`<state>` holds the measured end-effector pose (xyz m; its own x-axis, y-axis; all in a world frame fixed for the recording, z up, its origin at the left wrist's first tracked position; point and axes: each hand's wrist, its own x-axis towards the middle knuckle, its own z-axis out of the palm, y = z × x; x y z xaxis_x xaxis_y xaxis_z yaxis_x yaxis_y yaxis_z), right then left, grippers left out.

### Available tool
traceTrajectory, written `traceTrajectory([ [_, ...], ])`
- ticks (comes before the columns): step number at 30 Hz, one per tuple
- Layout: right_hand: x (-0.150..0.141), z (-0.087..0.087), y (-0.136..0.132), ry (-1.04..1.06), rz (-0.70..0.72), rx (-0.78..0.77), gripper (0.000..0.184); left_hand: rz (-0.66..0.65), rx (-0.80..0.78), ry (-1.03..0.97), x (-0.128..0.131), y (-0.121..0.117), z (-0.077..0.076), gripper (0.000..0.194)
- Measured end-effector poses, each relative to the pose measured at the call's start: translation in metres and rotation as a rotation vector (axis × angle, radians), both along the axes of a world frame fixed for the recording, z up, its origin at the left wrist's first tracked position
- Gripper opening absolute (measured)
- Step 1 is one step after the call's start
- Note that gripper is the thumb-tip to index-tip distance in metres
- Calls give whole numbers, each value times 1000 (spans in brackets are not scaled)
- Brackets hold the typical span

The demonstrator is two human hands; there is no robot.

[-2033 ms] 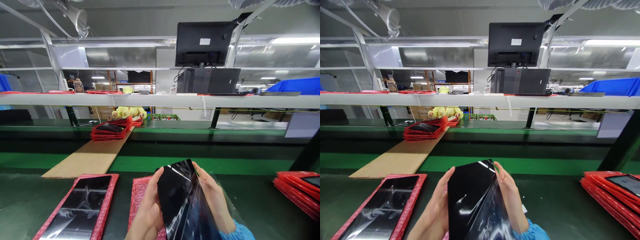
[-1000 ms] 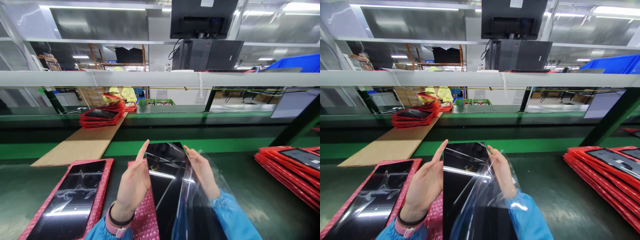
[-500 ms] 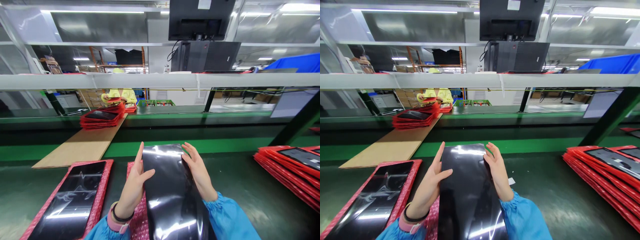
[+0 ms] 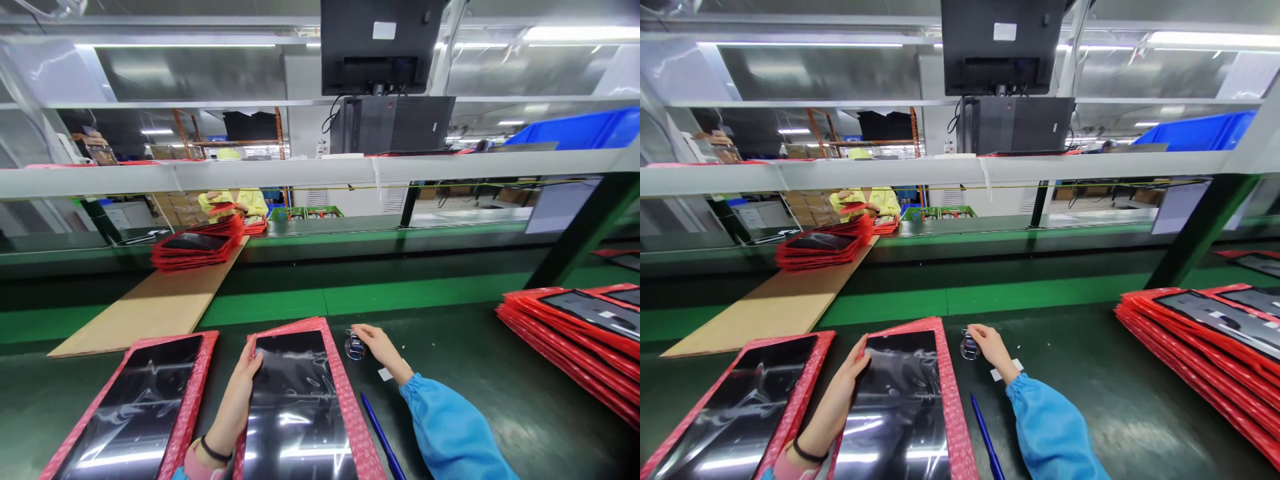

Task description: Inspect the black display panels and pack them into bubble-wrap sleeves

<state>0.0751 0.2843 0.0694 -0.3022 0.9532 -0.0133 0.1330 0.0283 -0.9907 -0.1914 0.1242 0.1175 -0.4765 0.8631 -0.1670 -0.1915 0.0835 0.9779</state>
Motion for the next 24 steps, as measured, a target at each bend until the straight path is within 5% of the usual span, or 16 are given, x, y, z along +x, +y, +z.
traceTrajectory([
  [6,-2,-11,8,-28,37,26,24,-2,93,131,2,-7,-4,85],
  [14,-3,-3,-23,-24,-197,414,29,75,65,167,-29,-34,-16,60],
  [20,-28,12,-78,-70,118,584,15,-67,-87,-59,-34,-56,-19,41],
  [24,-35,12,-90,-93,159,628,19,-151,-161,-178,-34,-57,-10,36],
])
